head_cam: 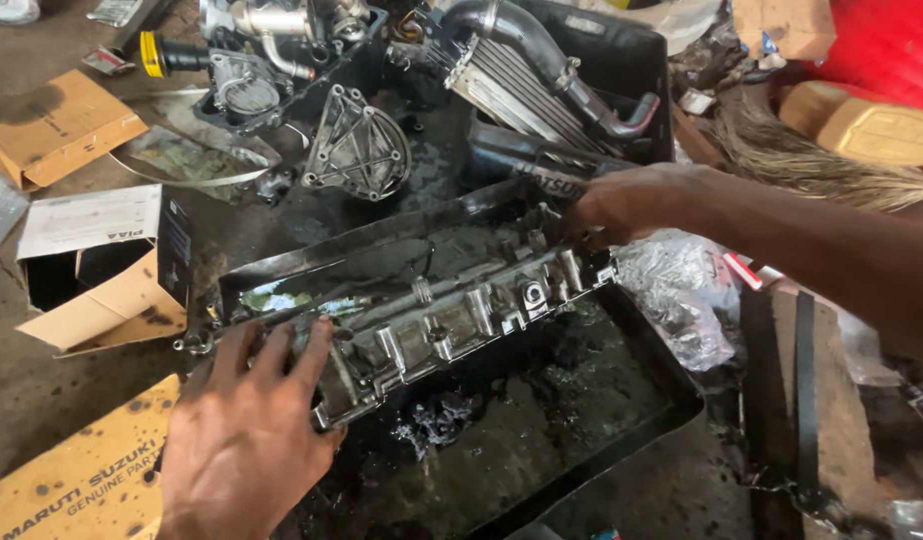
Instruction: The person scrubs a greasy engine cylinder head with their hands, focusing on the internal valve and camshaft areas. They repeatedly rub the metal surfaces to remove oil and grime, occasionally lifting and repositioning the part over a black tray.
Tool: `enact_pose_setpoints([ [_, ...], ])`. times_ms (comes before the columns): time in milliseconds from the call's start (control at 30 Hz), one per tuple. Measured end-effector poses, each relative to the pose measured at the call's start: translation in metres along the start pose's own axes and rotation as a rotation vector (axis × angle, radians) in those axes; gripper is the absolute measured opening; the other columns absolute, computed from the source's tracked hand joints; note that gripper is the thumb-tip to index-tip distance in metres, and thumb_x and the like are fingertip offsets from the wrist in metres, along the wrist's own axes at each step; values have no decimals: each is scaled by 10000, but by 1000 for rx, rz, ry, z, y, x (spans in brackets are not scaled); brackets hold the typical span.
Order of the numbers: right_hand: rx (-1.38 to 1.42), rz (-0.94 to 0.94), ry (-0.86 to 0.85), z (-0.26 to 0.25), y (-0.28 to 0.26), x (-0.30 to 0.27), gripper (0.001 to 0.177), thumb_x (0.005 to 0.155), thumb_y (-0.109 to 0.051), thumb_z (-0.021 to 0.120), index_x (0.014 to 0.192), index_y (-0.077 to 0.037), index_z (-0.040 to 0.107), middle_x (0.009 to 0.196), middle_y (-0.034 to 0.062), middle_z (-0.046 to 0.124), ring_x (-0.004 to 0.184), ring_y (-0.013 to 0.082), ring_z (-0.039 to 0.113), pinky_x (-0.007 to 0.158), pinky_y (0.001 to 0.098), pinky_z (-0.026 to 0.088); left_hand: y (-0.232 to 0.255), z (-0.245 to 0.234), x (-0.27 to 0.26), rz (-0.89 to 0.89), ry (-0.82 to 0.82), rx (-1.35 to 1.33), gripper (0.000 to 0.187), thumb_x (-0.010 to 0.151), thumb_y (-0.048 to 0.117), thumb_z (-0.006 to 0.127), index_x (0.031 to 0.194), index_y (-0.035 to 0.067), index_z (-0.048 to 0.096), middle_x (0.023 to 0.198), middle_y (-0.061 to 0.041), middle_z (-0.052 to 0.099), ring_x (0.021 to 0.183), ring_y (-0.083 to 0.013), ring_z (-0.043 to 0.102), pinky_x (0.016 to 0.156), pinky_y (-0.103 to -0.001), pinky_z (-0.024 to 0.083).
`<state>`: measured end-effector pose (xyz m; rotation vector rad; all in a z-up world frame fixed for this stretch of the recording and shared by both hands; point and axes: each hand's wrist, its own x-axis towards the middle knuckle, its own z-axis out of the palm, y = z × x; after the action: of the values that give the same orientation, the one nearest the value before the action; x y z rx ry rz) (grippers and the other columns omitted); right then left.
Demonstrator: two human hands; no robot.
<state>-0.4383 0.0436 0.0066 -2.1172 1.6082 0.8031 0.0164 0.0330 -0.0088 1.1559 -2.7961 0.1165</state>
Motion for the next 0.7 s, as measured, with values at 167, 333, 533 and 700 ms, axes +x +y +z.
enact_pose_setpoints([
  [167, 173, 115, 494, 33, -8, -25, 390, 775, -214, 762, 1146, -106, 701, 1104, 150, 710, 1050, 341, 676, 885, 468, 541, -3, 1, 5, -40, -64, -22, 1068, 511, 525, 885, 1480, 231, 545, 1294, -45, 644, 1304, -313, 519, 972, -460, 514],
  [333, 422, 397, 666, 68, -29, -39, 280, 840, -284, 771, 1019, -70, 748, 1109, 142, 727, 1053, 353, 681, 906, 468, 532, -1, -1, 3, -42, -53, -40, 1020, 530, 514, 877, 1450, 225, 545, 1275, -31, 653, 1307, -290, 524, 983, -433, 529],
  [533, 635, 613, 634, 78, -52, -52, 315, 920, -321, 711, 1110, -71, 741, 1163, 168, 716, 1022, 332, 722, 899, 451, 553, 1, -1, 2, -17, -44, 8, 1048, 526, 569, 868, 1453, 202, 546, 1319, -54, 646, 1289, -296, 531, 950, -468, 544],
  [700, 800, 580, 911, 91, -80, -47, 311, 983, -247, 621, 1199, -50, 726, 1313, 147, 669, 1059, 296, 717, 913, 383, 595, 0, 1, 2, -43, -87, -5, 1060, 540, 554, 872, 1489, 212, 546, 1288, -52, 650, 1311, -291, 530, 941, -444, 557],
])
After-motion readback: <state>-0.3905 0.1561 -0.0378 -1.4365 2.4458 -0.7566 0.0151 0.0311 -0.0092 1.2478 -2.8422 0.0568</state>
